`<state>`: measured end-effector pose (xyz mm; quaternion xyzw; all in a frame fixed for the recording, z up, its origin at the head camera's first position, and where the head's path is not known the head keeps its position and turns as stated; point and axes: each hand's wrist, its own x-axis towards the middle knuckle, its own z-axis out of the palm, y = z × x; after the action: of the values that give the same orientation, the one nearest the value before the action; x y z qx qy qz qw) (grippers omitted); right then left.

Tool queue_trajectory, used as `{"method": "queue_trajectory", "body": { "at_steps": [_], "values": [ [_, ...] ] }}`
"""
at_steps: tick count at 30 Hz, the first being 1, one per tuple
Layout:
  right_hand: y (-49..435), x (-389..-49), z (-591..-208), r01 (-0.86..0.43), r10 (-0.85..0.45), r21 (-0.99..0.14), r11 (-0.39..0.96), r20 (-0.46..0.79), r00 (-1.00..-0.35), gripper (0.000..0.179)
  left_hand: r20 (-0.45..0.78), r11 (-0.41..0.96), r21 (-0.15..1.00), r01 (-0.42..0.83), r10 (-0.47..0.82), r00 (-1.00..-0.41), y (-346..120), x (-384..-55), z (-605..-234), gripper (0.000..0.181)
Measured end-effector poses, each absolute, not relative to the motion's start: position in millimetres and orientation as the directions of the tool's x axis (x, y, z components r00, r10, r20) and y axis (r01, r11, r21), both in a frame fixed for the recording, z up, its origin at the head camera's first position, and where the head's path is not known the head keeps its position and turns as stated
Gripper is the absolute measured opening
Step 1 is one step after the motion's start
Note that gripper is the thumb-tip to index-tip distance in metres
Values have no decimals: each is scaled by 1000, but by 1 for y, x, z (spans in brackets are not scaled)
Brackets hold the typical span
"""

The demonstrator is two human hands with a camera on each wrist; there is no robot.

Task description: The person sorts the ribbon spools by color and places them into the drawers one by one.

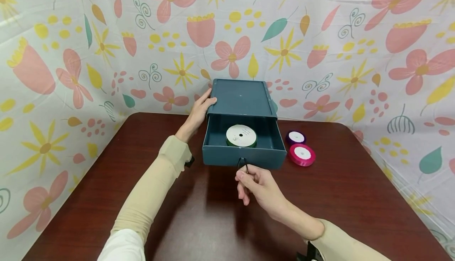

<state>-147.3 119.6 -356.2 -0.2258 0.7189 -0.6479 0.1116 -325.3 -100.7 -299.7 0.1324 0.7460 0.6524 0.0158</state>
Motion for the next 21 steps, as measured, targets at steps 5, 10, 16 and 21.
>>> {"method": "queue_trajectory", "body": {
  "at_steps": [5, 10, 16, 21],
  "values": [
    [119, -151, -355, -184, -457, -980, 72, 131, -880, 24, 162, 102, 977, 186, 206, -965, -102, -341, -314, 62],
    [118, -155, -355, -178, -448, -981, 79, 125, -885, 24, 179, 105, 974, 202, 194, -964, -102, -345, -318, 62],
    [117, -161, -355, -178, -444, -982, 64, 132, -886, 23, 175, 124, 972, 199, 183, -967, -102, -344, -318, 62],
    [118, -165, -354, -154, -429, -986, 57, 115, -896, 23, 165, 131, 973, 190, 180, -970, -101, -343, -319, 62]
  ]
}}
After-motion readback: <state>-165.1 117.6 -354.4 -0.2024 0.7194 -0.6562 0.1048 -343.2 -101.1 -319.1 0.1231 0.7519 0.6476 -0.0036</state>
